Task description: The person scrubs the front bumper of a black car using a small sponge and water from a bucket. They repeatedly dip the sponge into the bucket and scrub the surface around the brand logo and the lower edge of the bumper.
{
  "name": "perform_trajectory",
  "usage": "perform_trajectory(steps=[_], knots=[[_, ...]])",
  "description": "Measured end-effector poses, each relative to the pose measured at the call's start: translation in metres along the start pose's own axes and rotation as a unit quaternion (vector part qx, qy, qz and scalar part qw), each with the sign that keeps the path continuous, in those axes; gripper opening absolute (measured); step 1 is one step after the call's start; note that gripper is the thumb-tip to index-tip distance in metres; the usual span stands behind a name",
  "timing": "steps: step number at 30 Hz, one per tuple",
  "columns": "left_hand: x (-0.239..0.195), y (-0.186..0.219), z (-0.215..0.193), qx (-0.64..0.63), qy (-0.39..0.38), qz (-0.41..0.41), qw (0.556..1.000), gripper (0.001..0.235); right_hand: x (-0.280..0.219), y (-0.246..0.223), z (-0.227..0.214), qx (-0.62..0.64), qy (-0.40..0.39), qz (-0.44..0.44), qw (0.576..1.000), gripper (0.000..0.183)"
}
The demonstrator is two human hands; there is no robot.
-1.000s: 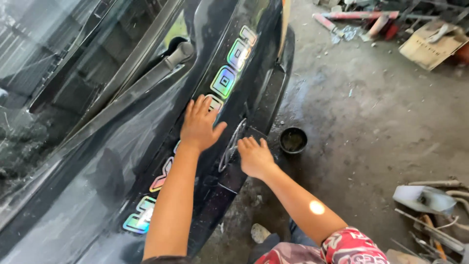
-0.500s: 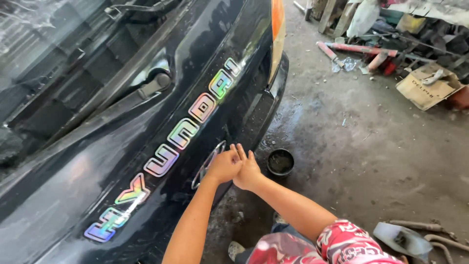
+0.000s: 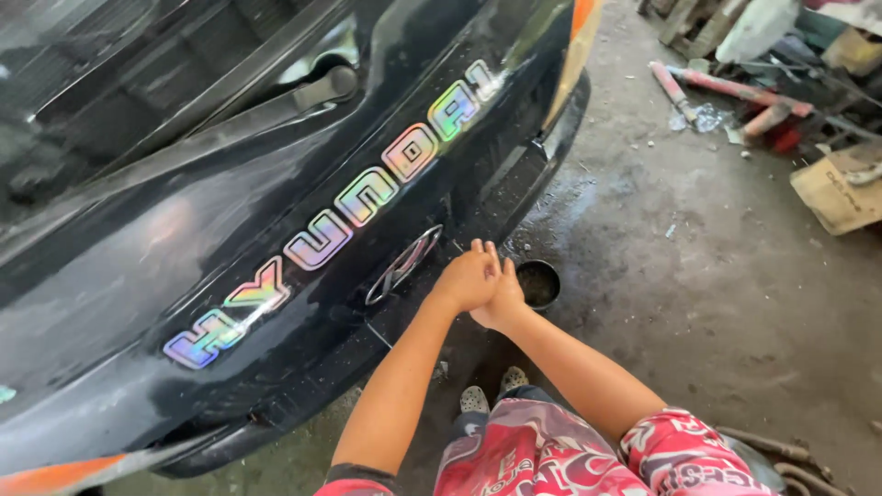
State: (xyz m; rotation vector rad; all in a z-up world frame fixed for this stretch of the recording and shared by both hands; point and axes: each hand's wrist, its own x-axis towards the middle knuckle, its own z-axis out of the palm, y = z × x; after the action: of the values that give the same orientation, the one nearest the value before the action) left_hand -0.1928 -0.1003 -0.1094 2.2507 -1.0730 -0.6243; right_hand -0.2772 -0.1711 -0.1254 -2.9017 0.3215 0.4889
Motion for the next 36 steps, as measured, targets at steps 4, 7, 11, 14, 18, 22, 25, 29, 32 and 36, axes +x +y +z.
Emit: perform_trajectory(steps=[4,7,11,14,18,22,25,29,32,36], knots=[[0.004,-0.018,0.015,-0.002,0.072,0.093,0.993,0.018,0.001,0.004,0.014,0.023,0.006,0.013,1.0,0.084],[-0.002,-0.005,0.017,-0.01,0.014,0.033,0.999,0.02,-0.005,0.007,0.005,0.007,-0.029,0.019,0.999,0.085],[0.007,0.014,0.019,-0.031,-0.009,-0.05,0.998,0.019,0.007,0.029,0.027,0.008,-0.022,-0.001,1.0,0.084],[0.03,0.017,0.042,-0.011,-0.001,-0.058,0.998,0.02,0.01,0.061,0.023,0.012,0.005,-0.023,1.0,0.083],[0.073,0.034,0.075,-0.034,0.06,-0.046,0.997,0.022,0.019,0.118,0.008,-0.023,-0.044,-0.042,0.998,0.083],[0.11,0.051,0.106,-0.025,0.074,-0.074,0.994,0.018,0.022,0.168,0.002,-0.041,-0.026,-0.063,0.997,0.08],[0.113,0.064,0.121,-0.05,0.064,-0.093,0.992,0.018,0.018,0.186,-0.007,-0.052,-0.066,-0.097,0.992,0.078],[0.108,0.087,0.118,-0.065,0.082,-0.14,0.985,0.02,0.018,0.195,-0.003,-0.08,-0.055,-0.129,0.987,0.078],[0.106,0.089,0.116,-0.064,0.124,-0.145,0.98,0.02,0.018,0.196,-0.008,-0.097,-0.043,-0.137,0.985,0.079],[0.107,0.075,0.119,-0.106,0.152,-0.136,0.973,0.019,0.023,0.192,-0.018,-0.109,-0.064,-0.144,0.982,0.079]])
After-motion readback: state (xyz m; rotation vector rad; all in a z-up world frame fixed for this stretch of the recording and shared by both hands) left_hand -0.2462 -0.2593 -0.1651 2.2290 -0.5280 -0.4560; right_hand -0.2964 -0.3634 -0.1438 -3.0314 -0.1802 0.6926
